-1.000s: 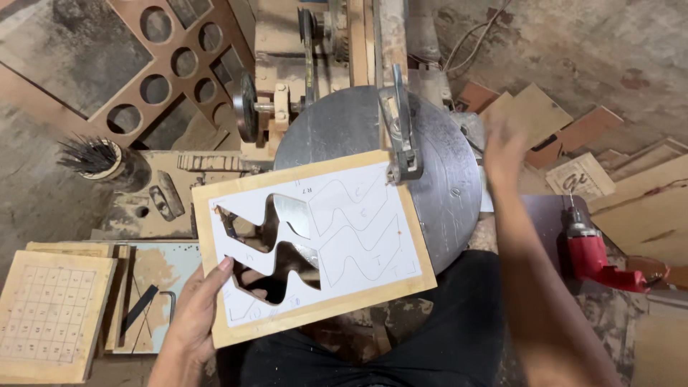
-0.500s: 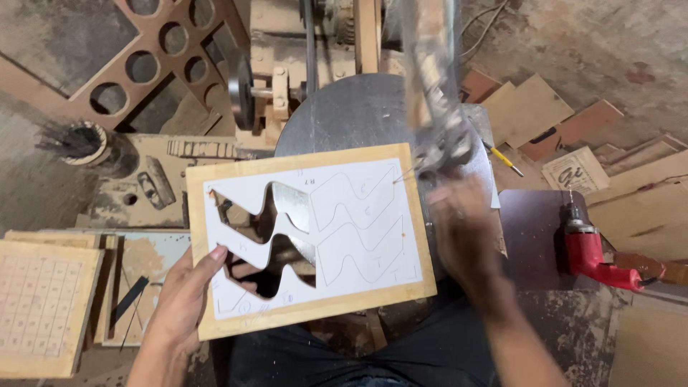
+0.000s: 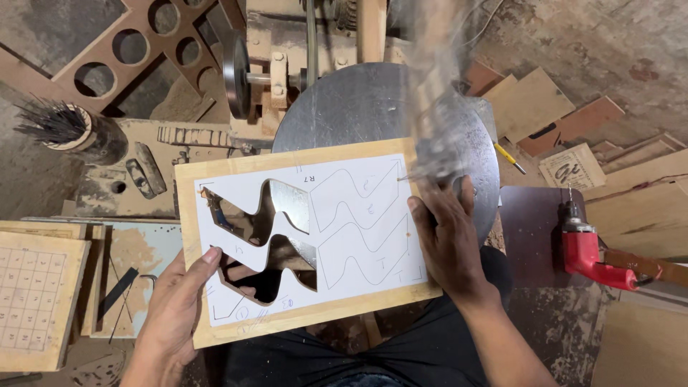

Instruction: The person uses a bandsaw to cut a wavy pattern into a rectangular wooden board. They guide the board with both hands along a template line, periodically rotating the board to follow the curve. The cut piece is removed and the board is flipped to continue cutting the remaining sections.

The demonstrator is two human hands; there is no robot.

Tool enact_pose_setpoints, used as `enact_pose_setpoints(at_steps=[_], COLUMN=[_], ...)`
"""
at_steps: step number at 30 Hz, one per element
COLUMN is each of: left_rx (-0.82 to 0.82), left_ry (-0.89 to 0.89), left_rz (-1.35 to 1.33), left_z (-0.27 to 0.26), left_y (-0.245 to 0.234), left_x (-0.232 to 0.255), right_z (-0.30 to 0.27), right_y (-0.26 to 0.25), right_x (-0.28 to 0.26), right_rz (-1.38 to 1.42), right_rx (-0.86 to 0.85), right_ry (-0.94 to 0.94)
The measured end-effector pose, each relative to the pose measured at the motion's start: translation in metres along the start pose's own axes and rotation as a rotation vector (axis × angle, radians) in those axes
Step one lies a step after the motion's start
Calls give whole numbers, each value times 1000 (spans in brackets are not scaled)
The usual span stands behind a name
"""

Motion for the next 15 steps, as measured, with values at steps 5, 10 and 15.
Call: enact_pose_setpoints(at_steps=[5, 10, 15], left_rx=[-15, 10, 21], left_ry=[14, 2, 10], left_rz=[-10, -5, -3], left_z=[-1, 0, -3], left_y=[0, -1, 4], left_x=[-1, -2, 0], right_z=[1, -5, -6], right_y=[-1, 9, 10], right_x=[-1, 15, 22], right_rz=[42, -116, -96], right_rx=[-37, -286, -193], right_ry=[83, 270, 102])
Point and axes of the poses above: each hand's wrist, its own z-axis towards the middle knuckle, its own y-axis out of the palm, x = y × z, the point moved 2 cm from there along z, towards the middle knuckle, and after that the axes turned 14 degrees about -y, right-handed, at the moved point
